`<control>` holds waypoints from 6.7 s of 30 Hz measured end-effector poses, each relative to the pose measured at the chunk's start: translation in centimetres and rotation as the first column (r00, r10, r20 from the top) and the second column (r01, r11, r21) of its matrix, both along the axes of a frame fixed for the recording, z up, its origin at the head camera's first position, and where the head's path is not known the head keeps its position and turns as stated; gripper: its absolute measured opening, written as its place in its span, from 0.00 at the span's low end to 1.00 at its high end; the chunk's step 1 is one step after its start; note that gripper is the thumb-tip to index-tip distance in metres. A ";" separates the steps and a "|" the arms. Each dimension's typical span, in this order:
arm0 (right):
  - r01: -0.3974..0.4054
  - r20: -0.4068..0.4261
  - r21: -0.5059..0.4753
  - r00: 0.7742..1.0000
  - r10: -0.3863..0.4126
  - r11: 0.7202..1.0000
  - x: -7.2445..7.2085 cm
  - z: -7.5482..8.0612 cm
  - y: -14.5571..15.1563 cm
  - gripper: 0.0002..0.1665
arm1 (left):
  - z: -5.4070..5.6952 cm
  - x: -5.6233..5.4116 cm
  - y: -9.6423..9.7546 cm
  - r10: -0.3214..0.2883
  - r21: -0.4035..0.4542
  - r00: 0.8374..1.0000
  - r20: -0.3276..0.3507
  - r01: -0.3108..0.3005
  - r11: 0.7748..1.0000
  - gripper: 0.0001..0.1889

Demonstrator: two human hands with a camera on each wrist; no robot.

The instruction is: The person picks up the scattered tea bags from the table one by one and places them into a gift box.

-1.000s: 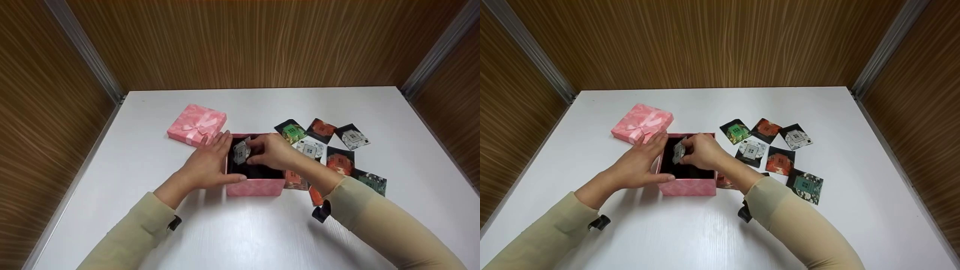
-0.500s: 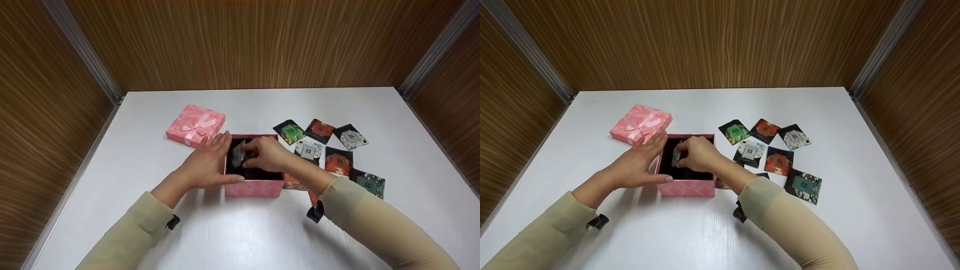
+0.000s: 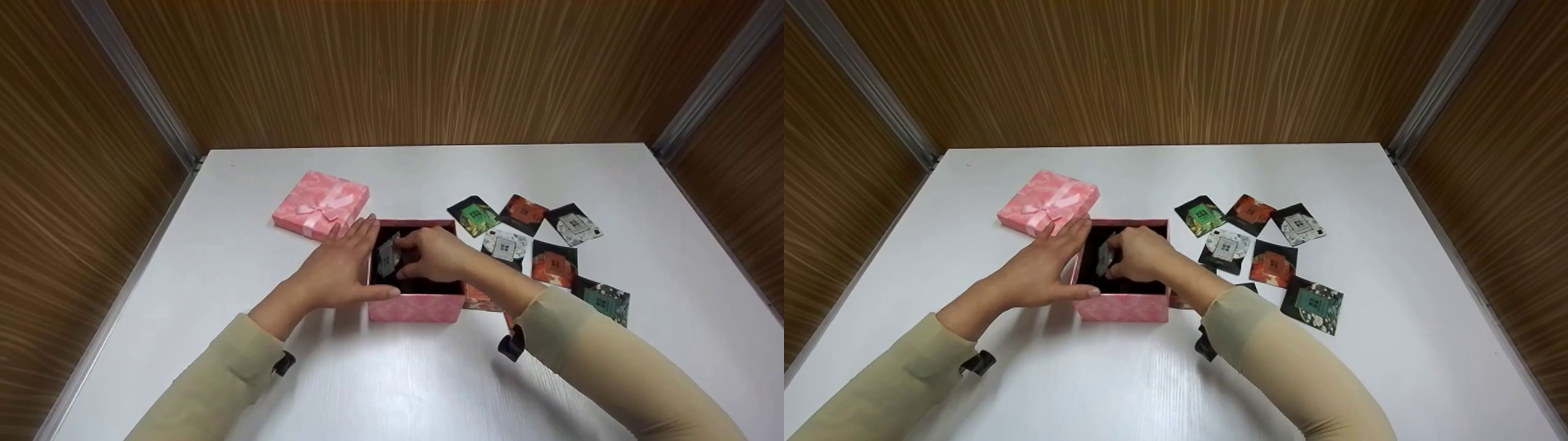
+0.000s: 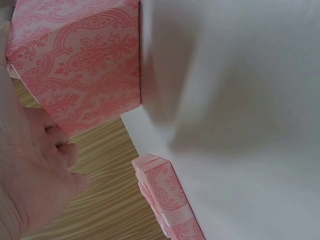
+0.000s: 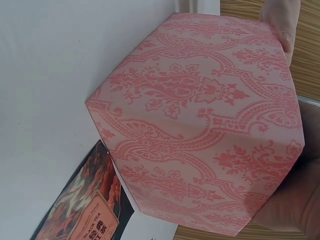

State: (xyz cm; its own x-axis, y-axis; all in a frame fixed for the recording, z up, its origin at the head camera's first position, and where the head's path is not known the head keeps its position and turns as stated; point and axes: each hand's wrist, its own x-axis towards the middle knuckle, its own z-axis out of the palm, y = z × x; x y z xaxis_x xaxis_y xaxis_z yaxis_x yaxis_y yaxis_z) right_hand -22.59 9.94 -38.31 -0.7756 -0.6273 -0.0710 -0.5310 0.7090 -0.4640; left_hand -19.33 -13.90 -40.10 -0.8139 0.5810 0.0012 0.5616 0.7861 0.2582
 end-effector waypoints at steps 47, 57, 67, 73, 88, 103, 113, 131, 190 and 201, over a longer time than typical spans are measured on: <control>0.531 0.150 -0.304 0.847 -0.511 0.791 -4.9 0.7 27.7 0.37 | 0.0 0.1 0.2 0.013 -0.031 1.000 -0.027 -0.014 0.999 0.67; 0.592 0.255 -0.204 0.801 -0.542 0.780 -6.1 -2.6 31.1 0.45 | -0.1 0.1 0.2 0.023 -0.028 1.000 -0.021 -0.023 0.999 0.68; 0.592 0.340 -0.145 0.782 -0.522 0.793 -6.6 -4.9 32.4 0.46 | -0.1 0.1 0.3 0.018 -0.021 1.000 -0.017 -0.018 1.000 0.68; 0.576 0.361 -0.079 0.777 -0.515 0.814 -7.2 -5.1 32.2 0.53 | -0.1 0.0 0.2 0.023 -0.025 1.000 -0.016 -0.023 0.999 0.68; 0.577 0.340 -0.065 0.780 -0.525 0.814 -7.3 -5.5 31.8 0.57 | 0.0 0.0 0.2 0.022 -0.020 1.000 -0.008 -0.022 1.000 0.67; 0.603 0.334 -0.031 0.758 -0.560 0.797 -7.5 -5.9 32.0 0.61 | -0.1 0.0 0.2 0.027 -0.037 1.000 0.003 -0.027 0.999 0.68; 0.635 0.305 -0.052 0.745 -0.593 0.771 -7.1 -5.9 32.6 0.51 | -0.3 0.0 0.1 0.016 -0.022 1.000 -0.013 -0.016 1.000 0.67; 0.619 0.199 -0.215 0.785 -0.587 0.755 -5.4 -0.5 31.3 0.42 | -0.3 -0.1 0.2 0.023 -0.025 1.000 -0.008 -0.023 0.999 0.68; 0.050 -0.007 -0.342 0.998 -0.056 0.938 -0.1 1.3 4.6 0.26 | -0.1 0.0 0.1 0.046 -0.032 0.999 0.020 -0.045 0.998 0.70; 0.054 -0.016 -0.248 0.998 -0.060 0.967 -0.1 0.4 2.6 0.28 | -0.3 0.0 0.1 0.036 -0.023 0.999 0.010 -0.036 0.999 0.68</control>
